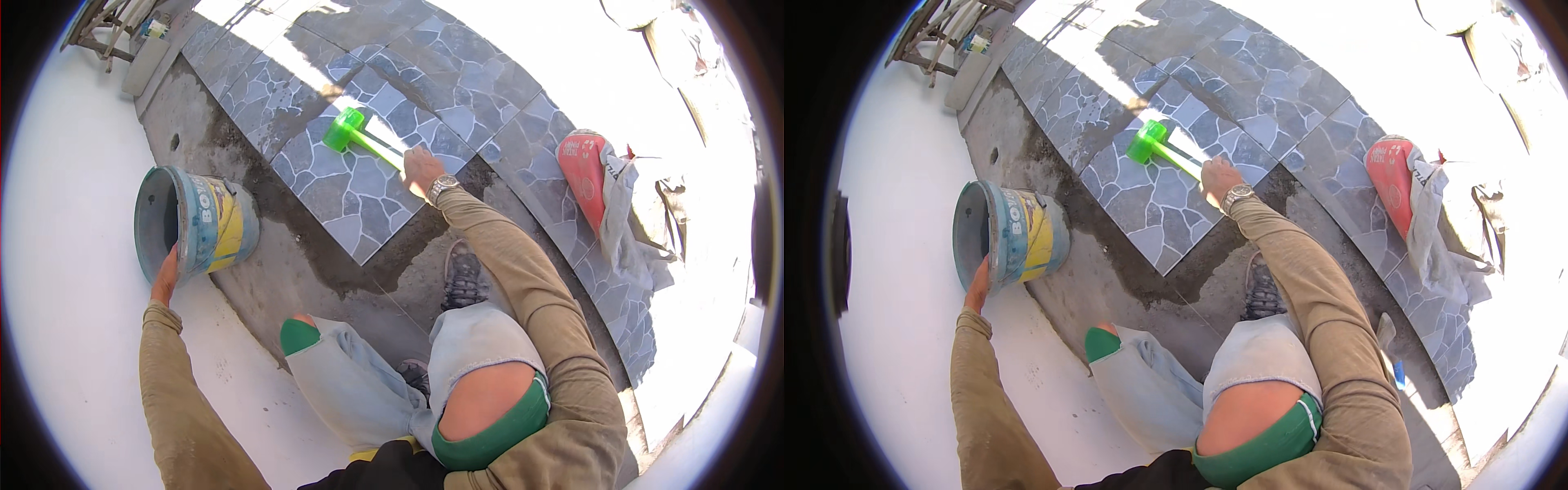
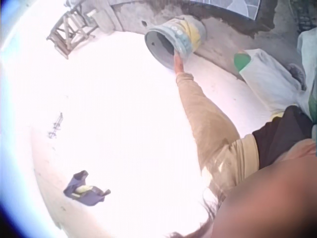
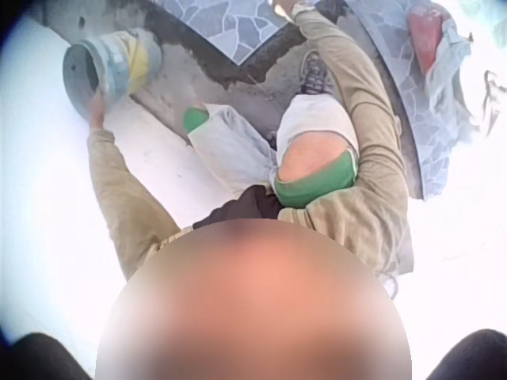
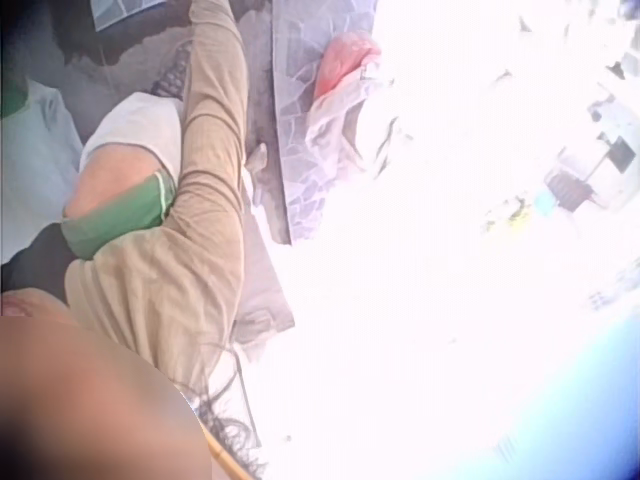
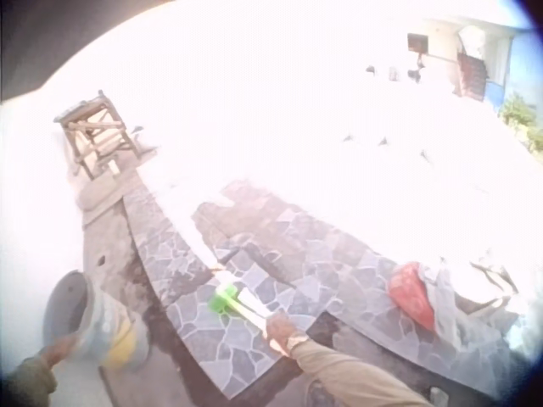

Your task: Applying adhesive and securing tiles to a floor using a mallet and trowel.

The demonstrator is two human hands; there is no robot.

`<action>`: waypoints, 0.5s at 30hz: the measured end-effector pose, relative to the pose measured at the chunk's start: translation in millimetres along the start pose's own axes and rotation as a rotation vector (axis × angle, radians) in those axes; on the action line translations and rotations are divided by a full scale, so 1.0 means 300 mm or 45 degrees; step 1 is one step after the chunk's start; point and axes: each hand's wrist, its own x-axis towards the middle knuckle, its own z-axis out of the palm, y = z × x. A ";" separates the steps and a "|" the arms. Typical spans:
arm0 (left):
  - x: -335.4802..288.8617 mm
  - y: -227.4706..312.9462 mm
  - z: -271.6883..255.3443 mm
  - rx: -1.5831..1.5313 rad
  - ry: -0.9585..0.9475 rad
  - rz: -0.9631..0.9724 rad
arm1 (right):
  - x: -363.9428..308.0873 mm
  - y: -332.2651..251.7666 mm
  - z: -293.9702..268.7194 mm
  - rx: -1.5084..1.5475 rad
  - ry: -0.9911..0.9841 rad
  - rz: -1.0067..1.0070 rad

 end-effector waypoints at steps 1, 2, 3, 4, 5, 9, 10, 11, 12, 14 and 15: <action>0.004 0.004 0.024 0.002 -0.028 0.003 | -0.011 0.005 -0.017 0.217 -0.004 0.056; 0.008 0.012 0.041 -0.037 -0.031 -0.028 | -0.036 0.036 -0.044 0.205 -0.010 0.088; -0.013 -0.001 0.040 -0.073 -0.016 -0.071 | -0.065 0.027 -0.093 0.262 -0.106 0.048; -0.021 -0.019 0.017 -0.059 -0.032 -0.076 | -0.105 0.019 -0.128 0.327 -0.194 0.012; -0.020 -0.041 -0.019 -0.025 0.036 -0.059 | -0.180 0.037 -0.138 0.329 -0.093 0.077; -0.004 -0.084 -0.045 0.062 0.187 -0.016 | -0.507 0.223 -0.245 0.367 0.217 0.475; 0.016 -0.071 -0.021 0.082 0.172 -0.025 | -0.582 0.299 -0.271 0.333 0.226 0.531; 0.018 -0.090 -0.051 0.035 0.134 -0.004 | -0.634 0.356 -0.284 0.307 0.242 0.641; 0.021 -0.108 -0.100 -0.006 0.100 0.014 | -0.678 0.403 -0.290 0.289 0.255 0.749; 0.052 -0.129 -0.114 0.037 0.063 -0.024 | -0.760 0.511 -0.308 0.186 0.242 0.802; 0.079 -0.125 -0.084 -0.001 0.026 -0.011 | -0.814 0.568 -0.326 0.088 0.220 0.827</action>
